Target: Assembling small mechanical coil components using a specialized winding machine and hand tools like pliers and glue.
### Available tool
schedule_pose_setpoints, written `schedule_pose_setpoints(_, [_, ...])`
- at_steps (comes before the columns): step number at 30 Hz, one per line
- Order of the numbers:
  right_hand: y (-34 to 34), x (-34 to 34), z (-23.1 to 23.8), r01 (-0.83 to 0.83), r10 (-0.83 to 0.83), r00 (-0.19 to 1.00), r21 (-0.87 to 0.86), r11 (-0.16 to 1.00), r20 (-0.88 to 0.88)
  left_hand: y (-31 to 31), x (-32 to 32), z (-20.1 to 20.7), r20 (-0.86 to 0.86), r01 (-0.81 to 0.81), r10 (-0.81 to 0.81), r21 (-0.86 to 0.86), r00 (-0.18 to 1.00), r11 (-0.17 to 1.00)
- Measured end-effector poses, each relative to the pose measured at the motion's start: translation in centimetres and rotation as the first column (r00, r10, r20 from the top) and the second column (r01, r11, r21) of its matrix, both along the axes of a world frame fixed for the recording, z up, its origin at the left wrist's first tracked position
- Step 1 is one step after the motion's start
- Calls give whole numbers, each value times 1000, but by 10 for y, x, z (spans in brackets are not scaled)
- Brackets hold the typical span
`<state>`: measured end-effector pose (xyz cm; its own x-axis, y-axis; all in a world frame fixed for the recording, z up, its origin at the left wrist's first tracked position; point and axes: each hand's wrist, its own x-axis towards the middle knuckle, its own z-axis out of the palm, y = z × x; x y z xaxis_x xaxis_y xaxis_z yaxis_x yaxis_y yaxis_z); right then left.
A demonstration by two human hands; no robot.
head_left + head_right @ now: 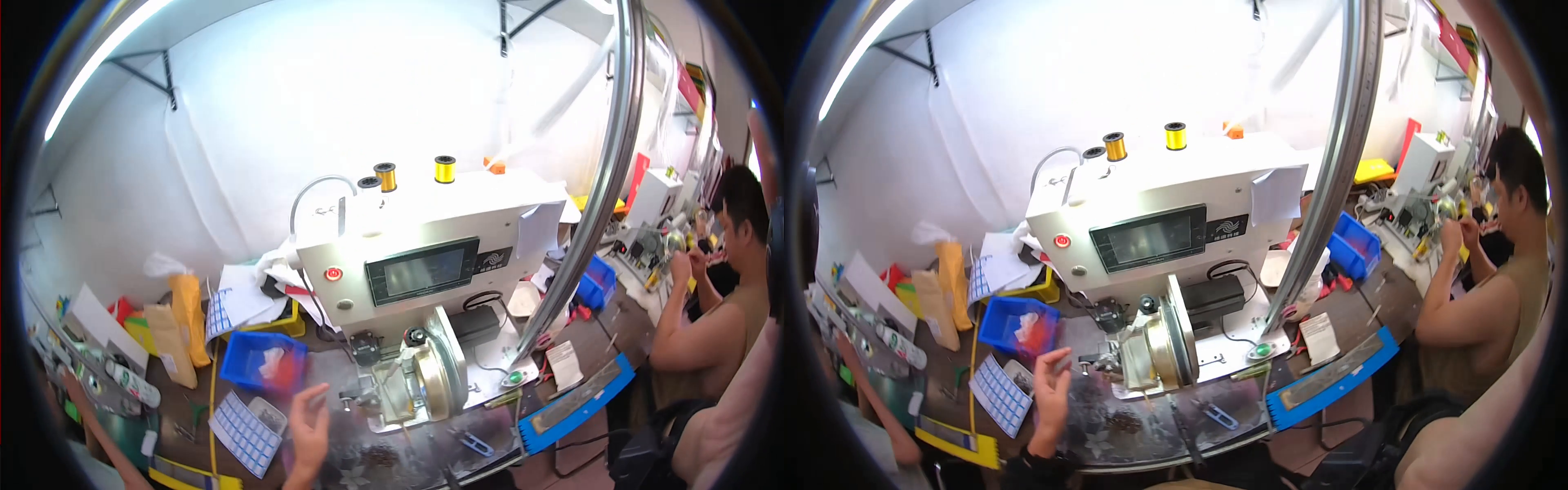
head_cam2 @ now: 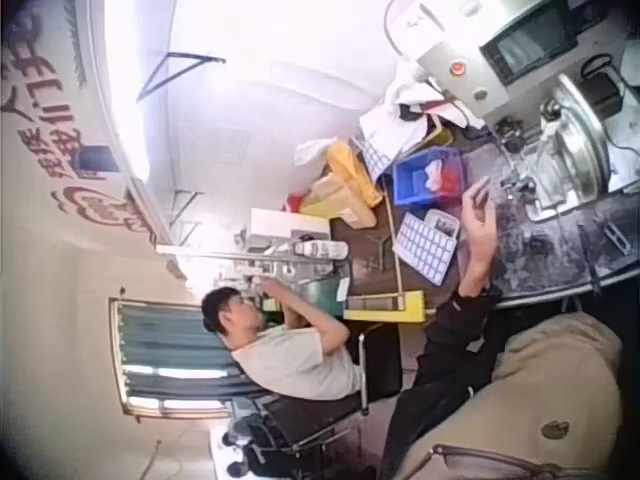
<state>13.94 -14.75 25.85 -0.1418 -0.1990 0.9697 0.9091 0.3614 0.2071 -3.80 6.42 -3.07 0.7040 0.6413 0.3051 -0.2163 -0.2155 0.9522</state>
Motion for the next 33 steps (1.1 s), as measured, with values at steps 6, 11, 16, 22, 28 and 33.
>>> schedule_pose_setpoints(6, [-3,12,-4,-21,34,996,-152,988,83,13,-3,-5,34,-54,54,-16,998,998])
schedule_pose_setpoints(11, [-10,2,-17,-55,60,998,-277,959,7,23,12,-15,22,-25,25,-24,999,999])
schedule_pose_setpoints(16, [-20,-25,-23,-95,74,994,-276,956,-85,12,34,-7,24,28,-29,11,999,1000])
schedule_pose_setpoints(22, [-31,-39,-17,-102,88,994,-244,964,-66,12,27,-10,16,35,-35,-9,999,999])
schedule_pose_setpoints(28, [-32,-58,-18,-61,61,998,-211,976,-8,13,30,-11,40,69,-68,-21,997,997])
schedule_pose_setpoints(33, [1,-105,-55,-186,123,964,-264,947,-236,15,8,-6,12,9,-9,-3,1000,1000])
